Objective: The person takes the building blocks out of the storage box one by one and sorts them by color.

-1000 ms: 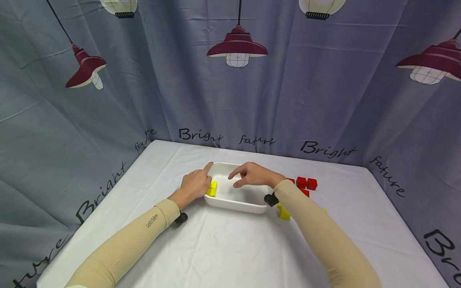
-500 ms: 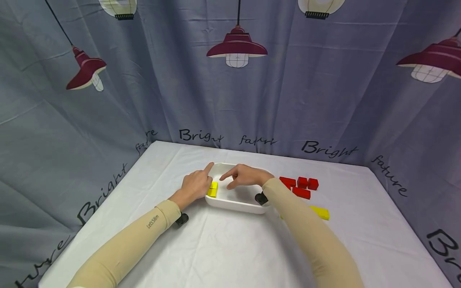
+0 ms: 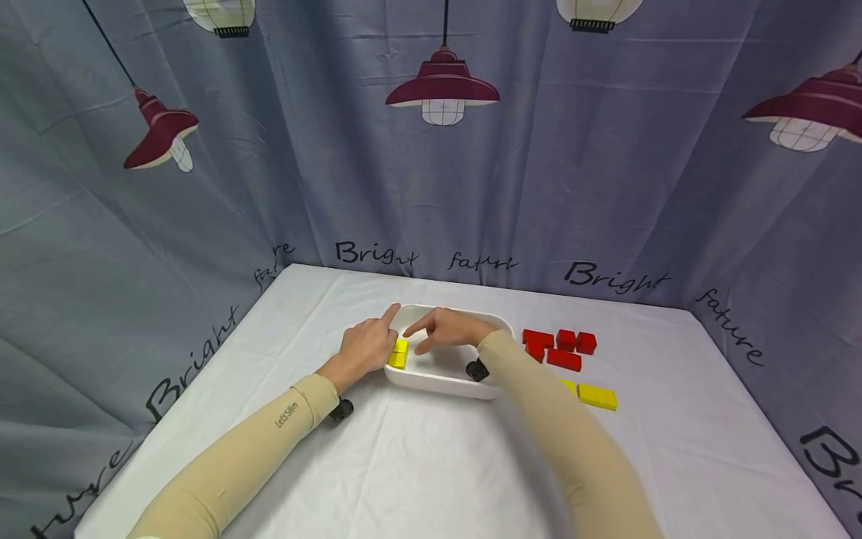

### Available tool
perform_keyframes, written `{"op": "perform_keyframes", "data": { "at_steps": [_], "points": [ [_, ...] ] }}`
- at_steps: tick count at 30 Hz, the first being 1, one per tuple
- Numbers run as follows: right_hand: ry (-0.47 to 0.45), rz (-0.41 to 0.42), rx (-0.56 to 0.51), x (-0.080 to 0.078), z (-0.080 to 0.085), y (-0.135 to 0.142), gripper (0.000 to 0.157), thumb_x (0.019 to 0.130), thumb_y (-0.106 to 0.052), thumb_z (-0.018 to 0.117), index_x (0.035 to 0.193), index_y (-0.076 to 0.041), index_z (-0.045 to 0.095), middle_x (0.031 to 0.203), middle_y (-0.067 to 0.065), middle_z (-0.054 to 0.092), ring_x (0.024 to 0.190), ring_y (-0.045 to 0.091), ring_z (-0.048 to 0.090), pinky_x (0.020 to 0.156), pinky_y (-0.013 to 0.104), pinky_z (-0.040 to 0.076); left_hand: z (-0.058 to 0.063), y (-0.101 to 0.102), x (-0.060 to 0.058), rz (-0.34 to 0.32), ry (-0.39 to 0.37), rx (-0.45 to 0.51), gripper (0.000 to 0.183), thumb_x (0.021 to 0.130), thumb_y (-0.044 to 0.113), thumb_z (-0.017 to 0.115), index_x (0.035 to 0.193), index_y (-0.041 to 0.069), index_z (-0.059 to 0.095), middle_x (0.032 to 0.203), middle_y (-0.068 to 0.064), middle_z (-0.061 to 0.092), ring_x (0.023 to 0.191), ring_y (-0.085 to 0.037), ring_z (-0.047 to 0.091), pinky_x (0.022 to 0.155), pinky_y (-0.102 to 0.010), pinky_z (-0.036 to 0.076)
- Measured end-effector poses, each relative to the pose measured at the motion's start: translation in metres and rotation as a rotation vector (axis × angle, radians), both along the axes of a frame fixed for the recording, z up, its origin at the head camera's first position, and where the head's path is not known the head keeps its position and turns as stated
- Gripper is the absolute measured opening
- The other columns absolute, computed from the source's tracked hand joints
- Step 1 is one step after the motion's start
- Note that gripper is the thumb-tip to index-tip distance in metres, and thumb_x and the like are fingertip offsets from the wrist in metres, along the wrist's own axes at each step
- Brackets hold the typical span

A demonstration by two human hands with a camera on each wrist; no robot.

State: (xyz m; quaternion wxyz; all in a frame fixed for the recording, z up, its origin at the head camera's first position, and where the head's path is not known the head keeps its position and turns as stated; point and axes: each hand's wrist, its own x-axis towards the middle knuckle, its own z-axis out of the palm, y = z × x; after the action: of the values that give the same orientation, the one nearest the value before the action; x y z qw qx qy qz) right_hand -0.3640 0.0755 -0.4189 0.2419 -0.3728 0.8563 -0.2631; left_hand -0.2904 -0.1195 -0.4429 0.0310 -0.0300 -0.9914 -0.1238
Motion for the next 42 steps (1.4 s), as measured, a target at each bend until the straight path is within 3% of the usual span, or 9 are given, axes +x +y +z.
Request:
{"op": "perform_keyframes", "data": {
  "at_steps": [10, 18, 29, 42],
  "points": [
    [0.066, -0.008, 0.036, 0.0, -0.01, -0.016, 0.041, 0.087, -0.041, 0.077, 0.126, -0.029, 0.072, 0.074, -0.003, 0.056, 0.073, 0.012, 0.049, 0.068, 0.028, 0.037, -0.002, 0.0, 0.001, 0.001, -0.007, 0.005, 0.056, 0.104, 0.029, 0.042, 0.158, 0.022, 0.032, 0.103, -0.009, 0.073, 0.081, -0.024, 0.067, 0.065, -0.044, 0.054],
    [0.107, 0.05, 0.033, 0.001, -0.014, -0.028, 0.04, 0.085, -0.04, 0.079, 0.12, -0.021, 0.076, 0.071, -0.005, 0.056, 0.066, 0.009, 0.047, 0.062, 0.025, 0.034, -0.003, 0.001, 0.002, -0.004, -0.001, 0.006, 0.057, 0.103, 0.03, 0.042, 0.159, 0.022, 0.031, 0.101, -0.01, 0.073, 0.078, -0.023, 0.065, 0.063, -0.043, 0.052],
    [0.064, 0.039, 0.074, 0.001, -0.009, -0.02, 0.043, 0.084, -0.033, 0.08, 0.119, -0.009, 0.075, 0.076, -0.001, 0.061, 0.07, 0.011, 0.049, 0.065, 0.025, 0.037, -0.002, 0.001, 0.001, -0.012, 0.022, -0.003, 0.058, 0.102, 0.029, 0.043, 0.158, 0.02, 0.033, 0.096, -0.009, 0.072, 0.07, -0.022, 0.062, 0.059, -0.041, 0.052],
    [0.092, -0.028, 0.101, 0.0, -0.007, -0.002, 0.029, 0.083, -0.038, 0.08, 0.097, -0.013, 0.077, 0.073, -0.004, 0.059, 0.068, 0.011, 0.049, 0.064, 0.026, 0.037, -0.001, 0.0, 0.0, -0.005, 0.045, 0.007, 0.057, 0.101, 0.028, 0.045, 0.157, 0.022, 0.034, 0.109, -0.012, 0.073, 0.089, -0.028, 0.07, 0.07, -0.048, 0.055]
  ]
}}
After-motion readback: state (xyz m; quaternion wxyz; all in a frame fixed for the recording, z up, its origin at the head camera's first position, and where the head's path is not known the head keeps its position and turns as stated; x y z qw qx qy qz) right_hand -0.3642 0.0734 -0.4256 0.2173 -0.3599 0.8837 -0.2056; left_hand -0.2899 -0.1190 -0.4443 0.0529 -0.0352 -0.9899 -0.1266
